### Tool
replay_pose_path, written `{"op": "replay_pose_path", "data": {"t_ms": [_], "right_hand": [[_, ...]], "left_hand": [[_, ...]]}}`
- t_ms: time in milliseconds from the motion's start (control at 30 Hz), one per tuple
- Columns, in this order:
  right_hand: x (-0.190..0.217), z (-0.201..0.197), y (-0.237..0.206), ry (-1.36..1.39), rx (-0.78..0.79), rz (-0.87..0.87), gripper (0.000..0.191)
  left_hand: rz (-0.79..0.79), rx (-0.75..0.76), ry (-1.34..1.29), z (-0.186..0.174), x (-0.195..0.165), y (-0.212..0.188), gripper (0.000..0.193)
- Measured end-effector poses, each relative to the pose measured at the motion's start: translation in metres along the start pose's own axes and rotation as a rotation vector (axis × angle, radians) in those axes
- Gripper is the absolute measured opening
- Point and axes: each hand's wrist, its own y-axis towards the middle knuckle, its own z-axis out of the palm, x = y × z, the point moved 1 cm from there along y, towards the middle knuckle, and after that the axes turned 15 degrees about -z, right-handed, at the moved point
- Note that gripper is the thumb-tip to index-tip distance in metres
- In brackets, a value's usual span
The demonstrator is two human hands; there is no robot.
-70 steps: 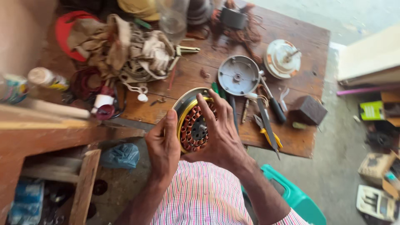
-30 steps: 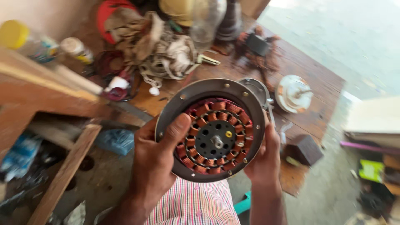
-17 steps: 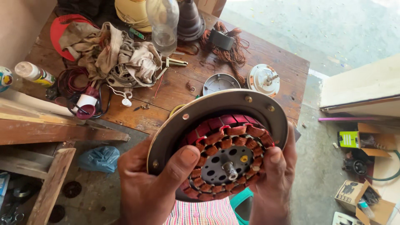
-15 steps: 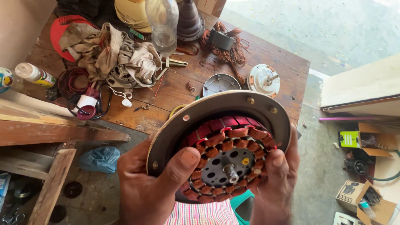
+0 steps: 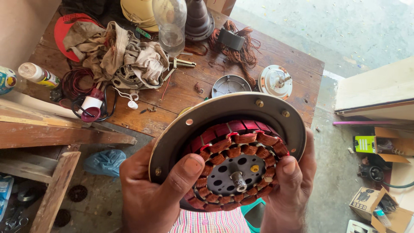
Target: The person assembles a motor stator by placing a yellow plastic ring around the copper windings, then uses a metal file to smooth the edges. They briefly test-fit a white plastic cover and continue filing the stator assembly.
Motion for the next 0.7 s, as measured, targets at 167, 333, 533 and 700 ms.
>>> {"op": "replay_pose_path", "data": {"t_ms": [167, 333, 533, 700], "right_hand": [[-0.0003, -0.0009, -0.0012, -0.015, -0.004, -0.011, 0.062], [-0.0017, -0.0047, -0.0036, -0.004, -0.01, -0.004, 0.061], [-0.005, -0.0073, -0.005, 0.028, -0.017, 0.0, 0.059], [-0.0023, -0.0065, -0.006, 0.034, -0.008, 0.008, 0.05]], "left_hand": [[0.012, -0.003, 0.007, 0.0001, -0.0003, 0.0019, 0.044], [0.025, 0.0, 0.006, 0.0007, 0.0005, 0.0003, 0.045], [0.016, -0.007, 0.017, -0.0007, 0.0007, 0.0, 0.046], [0.008, -0.014, 0.026, -0.0029, 0.006, -0.0006, 0.047]]}}
